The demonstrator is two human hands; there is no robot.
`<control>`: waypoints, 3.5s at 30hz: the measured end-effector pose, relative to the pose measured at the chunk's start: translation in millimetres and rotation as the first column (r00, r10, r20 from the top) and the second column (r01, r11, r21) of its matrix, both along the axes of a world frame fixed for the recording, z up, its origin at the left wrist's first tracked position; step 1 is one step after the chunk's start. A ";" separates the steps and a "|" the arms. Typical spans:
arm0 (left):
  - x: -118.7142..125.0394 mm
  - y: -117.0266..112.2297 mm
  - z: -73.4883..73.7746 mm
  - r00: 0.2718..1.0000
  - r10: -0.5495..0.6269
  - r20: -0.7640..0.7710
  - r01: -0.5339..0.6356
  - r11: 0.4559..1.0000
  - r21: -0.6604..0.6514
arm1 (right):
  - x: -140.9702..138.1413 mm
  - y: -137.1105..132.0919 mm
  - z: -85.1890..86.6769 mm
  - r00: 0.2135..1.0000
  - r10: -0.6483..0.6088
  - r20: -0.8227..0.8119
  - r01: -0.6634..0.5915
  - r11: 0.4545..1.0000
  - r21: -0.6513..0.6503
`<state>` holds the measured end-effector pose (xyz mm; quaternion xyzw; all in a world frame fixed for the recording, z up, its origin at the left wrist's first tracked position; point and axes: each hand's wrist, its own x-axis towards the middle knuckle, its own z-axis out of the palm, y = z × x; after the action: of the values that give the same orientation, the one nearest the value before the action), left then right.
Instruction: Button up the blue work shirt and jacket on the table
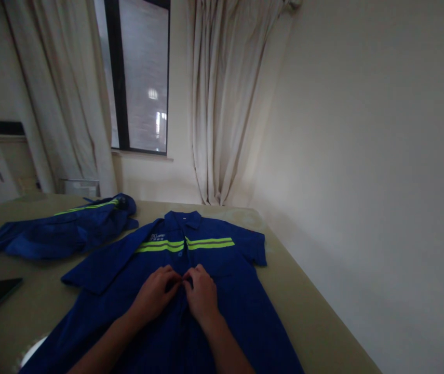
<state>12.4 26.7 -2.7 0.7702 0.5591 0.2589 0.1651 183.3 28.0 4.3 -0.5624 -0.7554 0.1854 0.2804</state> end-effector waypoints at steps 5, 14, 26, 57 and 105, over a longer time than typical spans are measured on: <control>1.9 -3.8 1.5 0.999 -0.033 0.006 0.033 0.997 0.070 | 1.2 4.7 -3.8 0.988 -0.023 -0.155 0.028 0.999 0.030; 9.6 -6.3 7.2 0.949 -0.055 -0.311 0.105 0.983 0.148 | 3.3 16.0 -11.0 0.912 -0.047 -0.406 0.019 0.997 -0.073; -4.2 0.6 3.1 0.993 -0.097 -0.061 0.100 0.994 0.049 | 8.8 8.8 -5.3 0.978 0.023 -0.210 -0.023 1.000 0.003; 7.0 -5.2 1.9 0.997 -0.048 0.067 0.042 0.995 0.087 | 9.5 5.7 3.2 0.957 0.136 -0.256 -0.130 0.991 0.042; 4.6 -3.9 6.4 0.926 0.013 -0.376 0.072 0.975 0.210 | 0.4 27.0 -12.7 0.940 -0.118 -0.319 0.063 0.982 -0.176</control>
<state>17.0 22.8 3.7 0.8272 0.5366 0.1645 -0.0271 183.7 55.1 -8.4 -0.5791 -0.6537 0.3246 0.3632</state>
